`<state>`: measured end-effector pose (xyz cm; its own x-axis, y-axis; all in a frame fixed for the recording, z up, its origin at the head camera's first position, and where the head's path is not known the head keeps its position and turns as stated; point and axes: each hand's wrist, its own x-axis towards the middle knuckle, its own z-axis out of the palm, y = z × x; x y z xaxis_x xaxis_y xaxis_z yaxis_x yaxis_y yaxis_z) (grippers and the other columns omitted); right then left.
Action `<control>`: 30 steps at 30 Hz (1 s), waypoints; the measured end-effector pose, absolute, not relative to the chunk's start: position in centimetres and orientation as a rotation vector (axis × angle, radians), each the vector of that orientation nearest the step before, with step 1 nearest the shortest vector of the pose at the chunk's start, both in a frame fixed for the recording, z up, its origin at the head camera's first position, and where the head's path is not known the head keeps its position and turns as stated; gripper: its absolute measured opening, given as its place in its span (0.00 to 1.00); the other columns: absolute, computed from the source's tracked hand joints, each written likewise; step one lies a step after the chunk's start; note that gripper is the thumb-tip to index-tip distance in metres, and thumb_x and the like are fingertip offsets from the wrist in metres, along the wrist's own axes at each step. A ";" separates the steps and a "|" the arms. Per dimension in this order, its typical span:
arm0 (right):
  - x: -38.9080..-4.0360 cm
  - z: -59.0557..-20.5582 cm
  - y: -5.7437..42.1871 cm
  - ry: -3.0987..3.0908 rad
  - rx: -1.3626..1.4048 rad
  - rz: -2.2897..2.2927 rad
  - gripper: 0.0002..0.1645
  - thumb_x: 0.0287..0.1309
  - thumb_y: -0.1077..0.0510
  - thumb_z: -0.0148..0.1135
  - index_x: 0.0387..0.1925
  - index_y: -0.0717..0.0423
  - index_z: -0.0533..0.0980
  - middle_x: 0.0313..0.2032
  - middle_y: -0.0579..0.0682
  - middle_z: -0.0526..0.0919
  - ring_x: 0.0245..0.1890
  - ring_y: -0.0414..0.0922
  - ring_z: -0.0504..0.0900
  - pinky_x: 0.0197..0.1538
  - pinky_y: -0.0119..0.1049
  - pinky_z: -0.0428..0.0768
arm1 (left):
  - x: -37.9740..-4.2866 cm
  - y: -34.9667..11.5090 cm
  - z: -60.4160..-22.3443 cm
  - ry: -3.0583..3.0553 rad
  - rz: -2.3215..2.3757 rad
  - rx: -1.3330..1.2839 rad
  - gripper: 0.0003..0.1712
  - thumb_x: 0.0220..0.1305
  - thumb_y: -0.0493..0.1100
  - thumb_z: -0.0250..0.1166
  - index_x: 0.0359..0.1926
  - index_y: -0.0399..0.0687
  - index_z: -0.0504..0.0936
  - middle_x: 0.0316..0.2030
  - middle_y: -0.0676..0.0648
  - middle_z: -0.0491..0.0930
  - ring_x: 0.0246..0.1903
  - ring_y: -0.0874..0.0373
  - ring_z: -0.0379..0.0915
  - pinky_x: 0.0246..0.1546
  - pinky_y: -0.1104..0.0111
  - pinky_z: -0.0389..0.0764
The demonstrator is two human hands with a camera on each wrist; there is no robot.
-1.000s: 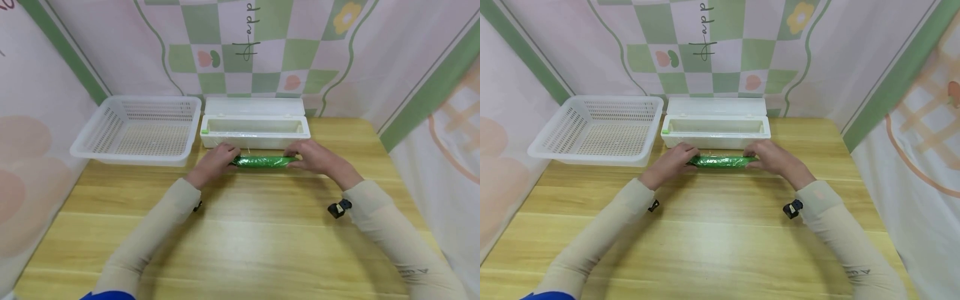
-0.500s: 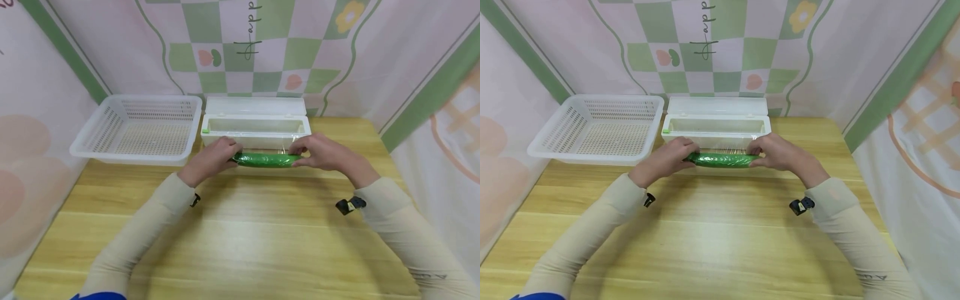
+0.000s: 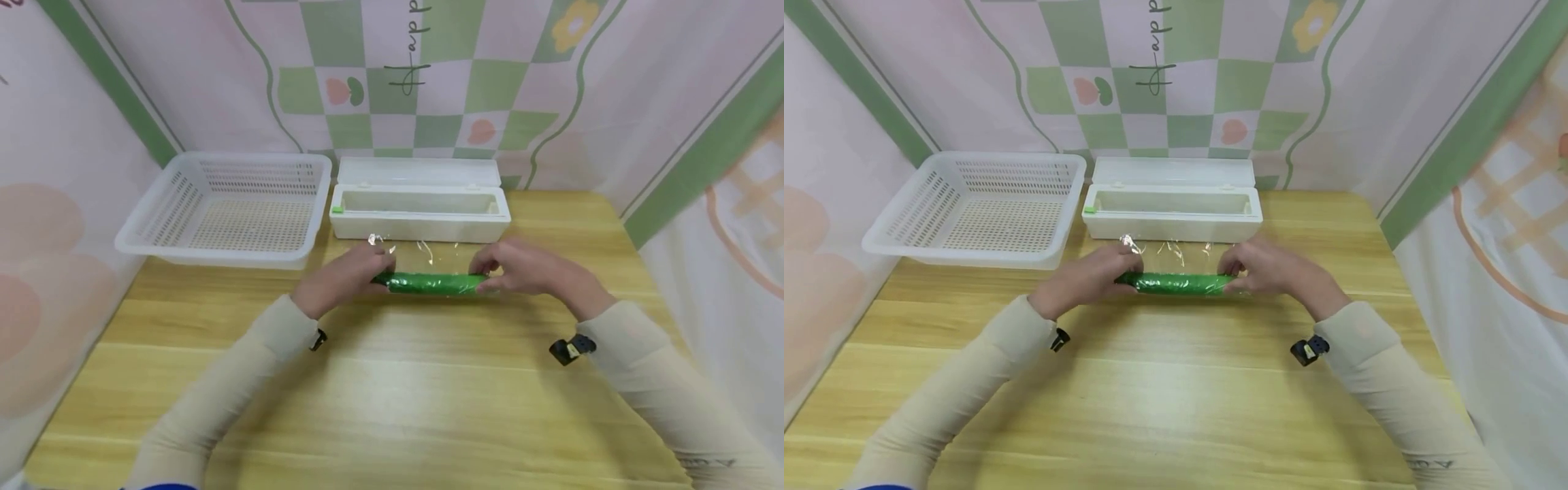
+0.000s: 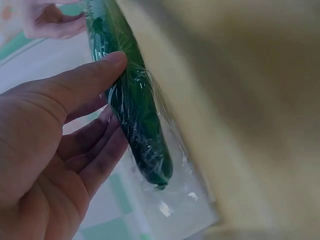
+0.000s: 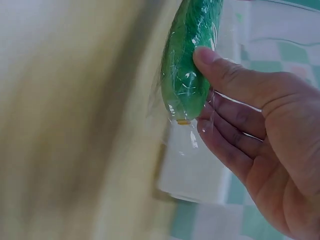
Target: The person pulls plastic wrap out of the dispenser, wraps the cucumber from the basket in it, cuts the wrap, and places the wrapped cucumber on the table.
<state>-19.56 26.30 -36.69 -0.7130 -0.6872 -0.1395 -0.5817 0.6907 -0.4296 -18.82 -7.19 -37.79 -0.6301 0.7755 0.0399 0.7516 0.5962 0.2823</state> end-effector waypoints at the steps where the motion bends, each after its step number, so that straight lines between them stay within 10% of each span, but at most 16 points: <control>1: -19.5 -37.3 26.2 2.601 -1.002 -0.513 0.11 0.59 0.56 0.79 0.42 0.52 0.88 0.40 0.44 0.91 0.41 0.39 0.87 0.51 0.45 0.90 | -18.7 -7.3 -38.4 2.713 0.419 1.291 0.14 0.63 0.41 0.77 0.45 0.40 0.84 0.41 0.45 0.85 0.41 0.54 0.79 0.46 0.65 0.85; 30: -18.5 -39.6 26.7 2.518 -0.913 -0.487 0.18 0.72 0.51 0.67 0.56 0.57 0.86 0.44 0.46 0.89 0.46 0.41 0.87 0.54 0.45 0.89 | -20.1 -7.6 -40.1 2.383 0.513 1.036 0.11 0.74 0.42 0.67 0.50 0.42 0.88 0.43 0.48 0.87 0.39 0.59 0.79 0.48 0.66 0.84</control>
